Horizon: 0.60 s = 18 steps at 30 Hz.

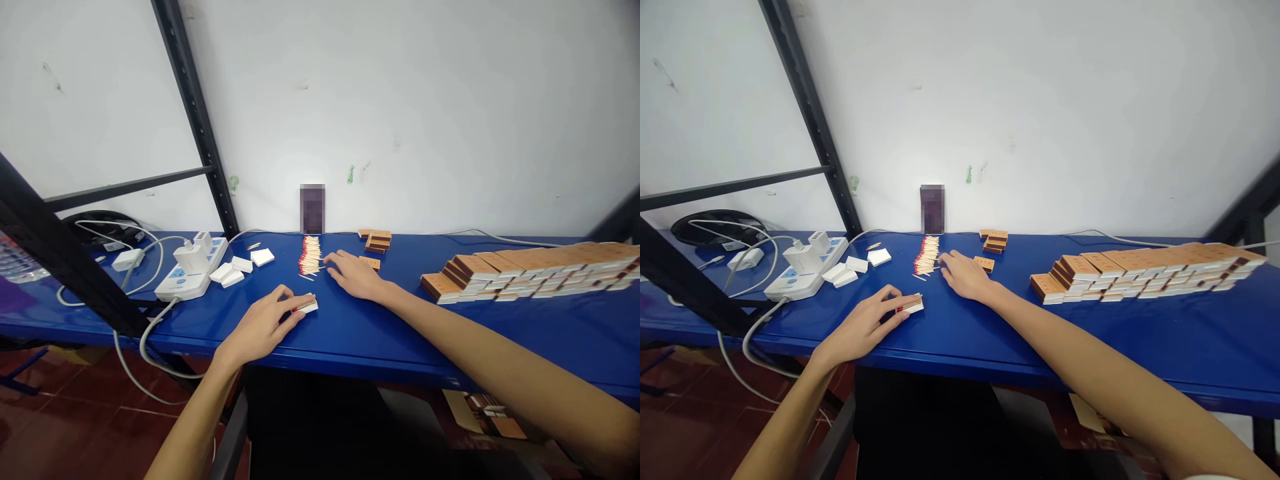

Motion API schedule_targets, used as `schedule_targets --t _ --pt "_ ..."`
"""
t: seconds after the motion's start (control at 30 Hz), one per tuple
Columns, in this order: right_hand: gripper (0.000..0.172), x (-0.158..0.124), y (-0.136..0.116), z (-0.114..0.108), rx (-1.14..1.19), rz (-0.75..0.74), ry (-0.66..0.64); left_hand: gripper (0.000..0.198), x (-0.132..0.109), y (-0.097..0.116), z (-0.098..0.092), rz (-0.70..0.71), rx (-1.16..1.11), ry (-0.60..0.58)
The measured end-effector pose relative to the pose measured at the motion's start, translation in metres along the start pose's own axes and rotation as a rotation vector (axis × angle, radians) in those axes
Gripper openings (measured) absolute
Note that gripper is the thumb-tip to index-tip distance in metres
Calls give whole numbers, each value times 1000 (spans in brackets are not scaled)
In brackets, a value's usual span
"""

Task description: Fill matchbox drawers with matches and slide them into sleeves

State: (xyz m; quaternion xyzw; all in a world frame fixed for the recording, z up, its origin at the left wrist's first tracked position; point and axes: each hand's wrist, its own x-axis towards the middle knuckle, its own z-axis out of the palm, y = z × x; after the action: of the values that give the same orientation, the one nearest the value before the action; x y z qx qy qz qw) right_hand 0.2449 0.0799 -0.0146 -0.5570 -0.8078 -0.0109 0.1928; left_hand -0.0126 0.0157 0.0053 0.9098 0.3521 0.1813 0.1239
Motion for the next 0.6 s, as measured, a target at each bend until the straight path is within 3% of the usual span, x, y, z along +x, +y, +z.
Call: schedule_targets --t 0.33,0.6 --pt "15 -1 -21 -5 41 -130 60 39 1 -1 2 -14 -7 24" --pt "15 2 -31 3 80 -3 30 38 2 -2 4 -27 -50 67"
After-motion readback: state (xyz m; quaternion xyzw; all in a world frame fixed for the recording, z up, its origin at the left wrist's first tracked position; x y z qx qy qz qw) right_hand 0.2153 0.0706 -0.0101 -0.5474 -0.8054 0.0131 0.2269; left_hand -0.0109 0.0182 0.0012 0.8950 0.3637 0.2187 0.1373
